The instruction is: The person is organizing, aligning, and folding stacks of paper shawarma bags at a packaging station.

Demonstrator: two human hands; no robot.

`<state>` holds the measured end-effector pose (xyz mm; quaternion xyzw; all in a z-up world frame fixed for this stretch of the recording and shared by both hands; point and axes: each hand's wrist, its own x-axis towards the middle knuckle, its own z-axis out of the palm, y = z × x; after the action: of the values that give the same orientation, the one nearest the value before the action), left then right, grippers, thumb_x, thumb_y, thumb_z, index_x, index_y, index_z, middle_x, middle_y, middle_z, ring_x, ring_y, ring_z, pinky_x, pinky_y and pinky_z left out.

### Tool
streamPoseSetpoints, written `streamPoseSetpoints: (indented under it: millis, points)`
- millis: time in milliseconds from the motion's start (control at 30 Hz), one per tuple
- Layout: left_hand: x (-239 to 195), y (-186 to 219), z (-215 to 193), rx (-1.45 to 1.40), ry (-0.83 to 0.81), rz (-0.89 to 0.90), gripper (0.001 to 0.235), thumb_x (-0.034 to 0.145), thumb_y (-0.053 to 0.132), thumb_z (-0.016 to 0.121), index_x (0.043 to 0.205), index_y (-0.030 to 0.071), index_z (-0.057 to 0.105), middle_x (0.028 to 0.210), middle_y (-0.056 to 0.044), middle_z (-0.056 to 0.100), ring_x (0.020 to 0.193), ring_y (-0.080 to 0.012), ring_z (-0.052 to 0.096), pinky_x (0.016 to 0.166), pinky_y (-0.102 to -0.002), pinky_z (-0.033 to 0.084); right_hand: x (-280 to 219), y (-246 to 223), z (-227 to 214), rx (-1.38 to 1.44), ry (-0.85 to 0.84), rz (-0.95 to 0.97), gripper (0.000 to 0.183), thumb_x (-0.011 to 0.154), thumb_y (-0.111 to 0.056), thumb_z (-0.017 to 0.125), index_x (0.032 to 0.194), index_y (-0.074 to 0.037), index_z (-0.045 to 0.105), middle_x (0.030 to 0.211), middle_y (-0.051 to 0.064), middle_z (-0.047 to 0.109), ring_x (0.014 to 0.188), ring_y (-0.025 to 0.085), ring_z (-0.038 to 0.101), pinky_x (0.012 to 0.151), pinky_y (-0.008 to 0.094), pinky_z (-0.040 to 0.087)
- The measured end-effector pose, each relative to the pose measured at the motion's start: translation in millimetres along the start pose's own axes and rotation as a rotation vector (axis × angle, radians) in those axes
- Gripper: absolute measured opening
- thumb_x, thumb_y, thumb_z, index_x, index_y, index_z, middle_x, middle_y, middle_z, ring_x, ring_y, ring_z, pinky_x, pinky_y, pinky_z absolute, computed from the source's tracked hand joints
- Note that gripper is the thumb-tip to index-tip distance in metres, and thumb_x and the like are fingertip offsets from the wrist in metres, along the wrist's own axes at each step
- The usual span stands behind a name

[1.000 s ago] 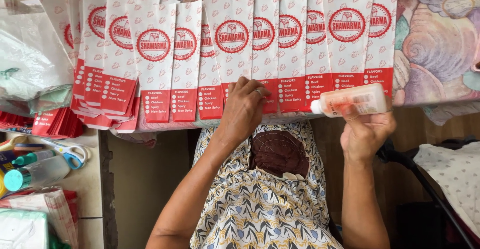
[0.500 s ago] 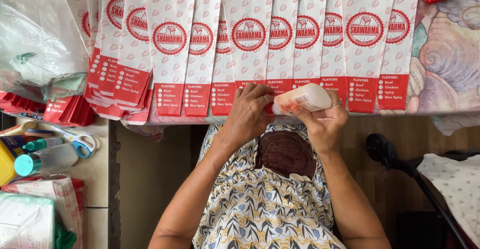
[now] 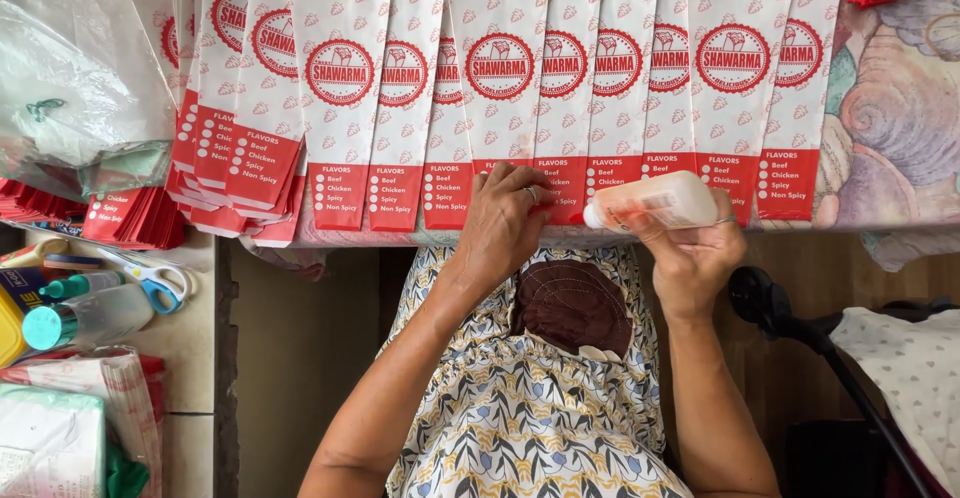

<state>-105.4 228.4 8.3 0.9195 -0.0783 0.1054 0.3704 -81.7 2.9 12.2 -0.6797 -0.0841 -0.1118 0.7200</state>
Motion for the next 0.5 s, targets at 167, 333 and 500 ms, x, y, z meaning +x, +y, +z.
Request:
streamPoseSetpoints:
  millis: [167,333,500]
  points:
    - [0.0,1.2,0.5,-0.008,0.009,0.0,0.016,0.081,0.001,0.073,0.094,0.01,0.078,0.106,-0.004,0.071,0.103,-0.0238,0.058,0.085,-0.037,0.042,-4.5,12.2,24.2,0.06,-0.037,0.012,0.038,0.081,0.006,0.083,0.111,0.002,0.061,0.1,0.025,0.073,0.096,0.032,0.074,0.086,0.046,0.064]
    - [1.0,6.8,-6.0,-0.006,0.026,0.026,0.019,0.088,-0.002,0.063,0.093,0.01,0.077,0.105,-0.005,0.071,0.101,-0.0244,0.057,0.081,-0.037,0.042,-5.7,12.7,25.1,0.09,0.009,0.004,0.043,0.074,0.01,0.086,0.109,0.002,0.063,0.096,0.023,0.073,0.094,0.032,0.075,0.084,0.048,0.064]
    - [-0.2,8.3,-15.6,-0.067,0.07,0.086,0.021,0.091,-0.003,0.058,0.093,0.009,0.076,0.105,-0.005,0.07,0.1,-0.0248,0.056,0.077,-0.035,0.042,-2.6,35.5,-25.8,0.071,0.099,-0.035,0.042,0.081,0.003,0.086,0.114,-0.003,0.061,0.102,0.02,0.073,0.1,0.029,0.074,0.09,0.045,0.065]
